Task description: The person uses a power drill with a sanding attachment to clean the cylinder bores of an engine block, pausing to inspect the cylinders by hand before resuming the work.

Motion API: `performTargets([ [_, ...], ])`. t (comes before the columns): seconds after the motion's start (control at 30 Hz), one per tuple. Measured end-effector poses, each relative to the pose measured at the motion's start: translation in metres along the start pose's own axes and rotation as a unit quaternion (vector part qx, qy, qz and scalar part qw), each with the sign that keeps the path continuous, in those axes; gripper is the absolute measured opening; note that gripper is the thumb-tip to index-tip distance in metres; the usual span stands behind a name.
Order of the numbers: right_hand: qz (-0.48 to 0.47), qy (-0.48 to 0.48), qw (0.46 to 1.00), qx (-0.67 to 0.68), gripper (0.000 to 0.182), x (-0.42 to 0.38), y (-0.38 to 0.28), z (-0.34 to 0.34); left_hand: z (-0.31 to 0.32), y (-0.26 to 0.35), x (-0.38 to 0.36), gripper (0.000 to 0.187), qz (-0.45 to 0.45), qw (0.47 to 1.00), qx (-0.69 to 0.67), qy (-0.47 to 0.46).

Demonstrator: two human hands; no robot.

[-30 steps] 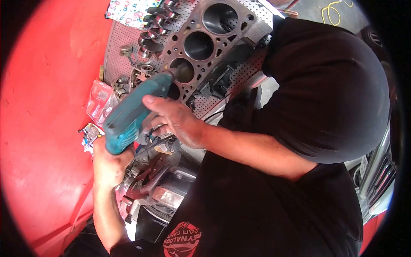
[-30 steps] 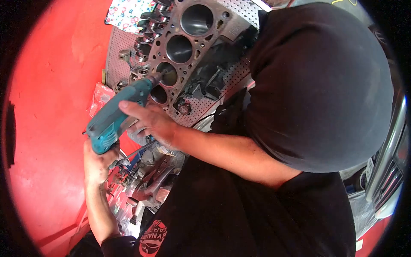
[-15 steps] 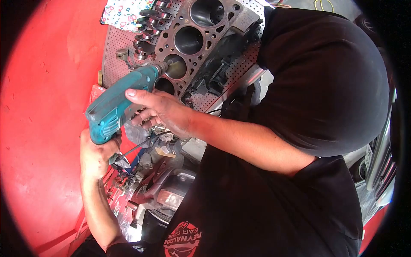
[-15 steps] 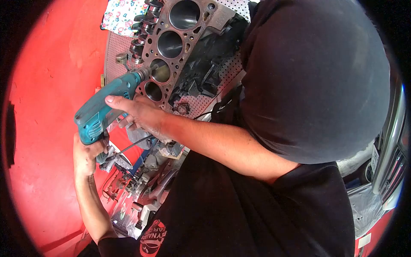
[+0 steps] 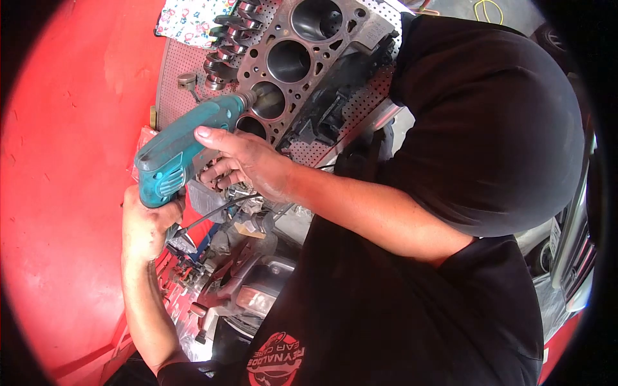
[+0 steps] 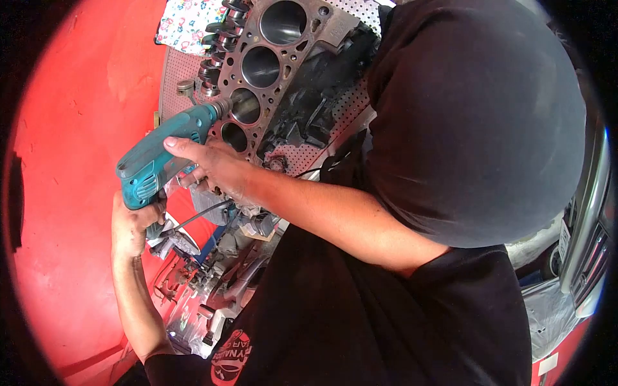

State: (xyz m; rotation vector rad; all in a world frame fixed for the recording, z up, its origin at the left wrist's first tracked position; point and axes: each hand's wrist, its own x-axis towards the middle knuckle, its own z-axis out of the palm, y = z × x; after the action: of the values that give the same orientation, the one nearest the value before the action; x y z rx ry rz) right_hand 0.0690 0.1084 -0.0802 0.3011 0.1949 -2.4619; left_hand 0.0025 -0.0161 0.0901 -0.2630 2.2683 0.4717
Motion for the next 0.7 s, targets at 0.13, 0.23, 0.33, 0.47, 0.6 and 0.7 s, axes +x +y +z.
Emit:
performTargets([
  [0.13, -0.007, 0.002, 1.000, 0.005, 0.067, 0.000, 0.002, -0.001, 0.001, -0.001, 0.001, 0.005, 0.003, 1.000, -0.010, -0.003],
  [0.23, -0.001, 0.012, 1.000, 0.007, 0.067, -0.004, 0.000, -0.003, 0.004, -0.012, 0.006, 0.004, 0.015, 1.000, -0.011, -0.012],
  [0.33, 0.004, 0.041, 0.999, 0.027, 0.070, -0.002, 0.011, -0.013, 0.015, -0.019, 0.012, 0.003, 0.017, 0.999, 0.035, 0.001],
  [0.47, 0.020, 0.067, 0.995, 0.065, 0.076, -0.002, 0.022, -0.019, 0.033, -0.016, 0.019, 0.008, 0.000, 1.000, 0.022, 0.004],
  [0.6, 0.029, 0.049, 0.997, 0.060, 0.083, -0.005, 0.024, -0.024, 0.047, -0.019, 0.034, 0.013, -0.010, 0.998, 0.056, -0.001],
  [0.7, 0.026, 0.069, 0.996, 0.056, 0.087, -0.006, 0.024, -0.024, 0.060, -0.012, 0.044, 0.018, -0.024, 0.999, 0.036, -0.008],
])
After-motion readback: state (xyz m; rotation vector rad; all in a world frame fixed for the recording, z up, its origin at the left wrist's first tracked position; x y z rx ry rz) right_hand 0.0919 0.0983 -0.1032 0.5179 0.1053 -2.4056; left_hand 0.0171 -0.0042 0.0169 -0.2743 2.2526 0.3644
